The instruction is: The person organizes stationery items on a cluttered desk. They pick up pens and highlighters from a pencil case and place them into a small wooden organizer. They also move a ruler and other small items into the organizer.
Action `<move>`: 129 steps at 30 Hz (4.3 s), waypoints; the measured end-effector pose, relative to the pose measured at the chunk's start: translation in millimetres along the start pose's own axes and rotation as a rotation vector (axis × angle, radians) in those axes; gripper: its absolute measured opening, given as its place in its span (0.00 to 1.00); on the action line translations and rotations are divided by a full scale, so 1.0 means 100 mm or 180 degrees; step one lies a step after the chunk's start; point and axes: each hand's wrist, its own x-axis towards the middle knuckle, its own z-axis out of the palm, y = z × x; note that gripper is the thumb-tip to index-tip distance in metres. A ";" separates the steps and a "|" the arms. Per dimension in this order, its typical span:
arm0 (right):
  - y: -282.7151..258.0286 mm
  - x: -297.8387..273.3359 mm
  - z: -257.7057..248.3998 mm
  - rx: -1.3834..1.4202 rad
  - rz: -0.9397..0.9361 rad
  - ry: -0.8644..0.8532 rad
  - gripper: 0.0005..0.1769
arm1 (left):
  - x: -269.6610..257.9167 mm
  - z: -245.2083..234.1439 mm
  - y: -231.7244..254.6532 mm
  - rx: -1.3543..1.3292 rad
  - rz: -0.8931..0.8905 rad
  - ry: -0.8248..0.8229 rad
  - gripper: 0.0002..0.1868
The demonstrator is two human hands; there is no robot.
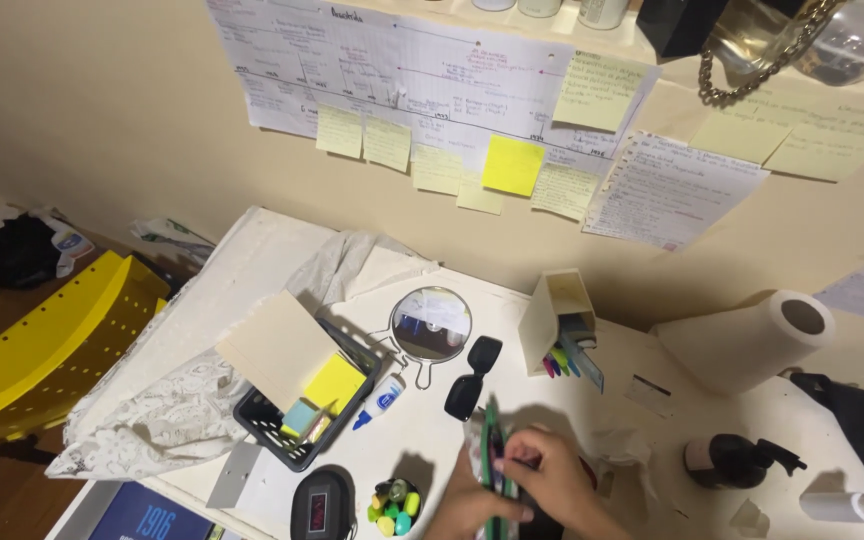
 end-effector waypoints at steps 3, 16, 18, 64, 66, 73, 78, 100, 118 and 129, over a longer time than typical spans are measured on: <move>-0.17 -0.19 -0.09 0.0054 -0.0197 -0.0489 0.13 | 0.18 -0.08 -0.11 -0.0548 -0.0393 -0.0010 0.72; -0.10 -0.14 -0.18 -0.0384 -0.0220 -0.0526 0.07 | 0.10 0.03 -0.11 -0.0864 -0.0482 -0.0231 0.63; -0.04 -0.12 -0.16 -0.0791 0.0097 -0.0715 0.07 | 0.21 -0.01 -0.24 -0.0649 -0.0425 -0.0133 0.66; -0.52 0.10 0.35 0.0184 -0.0134 -0.0928 0.34 | -1.65 -1.77 1.39 0.1183 0.0389 0.0264 0.50; -0.83 -0.04 0.48 -0.0645 0.0161 -0.1385 0.60 | -1.74 -2.49 1.12 0.1144 0.0568 0.0878 0.55; 0.25 0.05 0.86 -0.0353 0.0112 -0.1141 0.73 | -1.67 -3.95 -0.34 0.2329 -0.0526 0.2171 0.45; 0.24 0.03 0.86 -0.0912 0.0841 -0.1177 0.72 | -1.51 -3.97 -0.54 0.3315 -0.1687 0.2012 0.30; -0.64 -0.28 1.40 0.0717 0.1236 -0.0292 0.65 | -0.61 -4.21 -1.83 0.3700 -0.1479 0.1413 0.60; -0.08 0.09 0.93 -0.1237 0.0788 0.1031 0.55 | 0.18 -2.90 0.13 -0.0414 0.0193 0.2395 0.19; -1.39 0.64 1.06 0.2415 0.1830 0.1611 0.05 | -0.23 -2.82 0.86 -0.0873 -0.0136 0.1965 0.21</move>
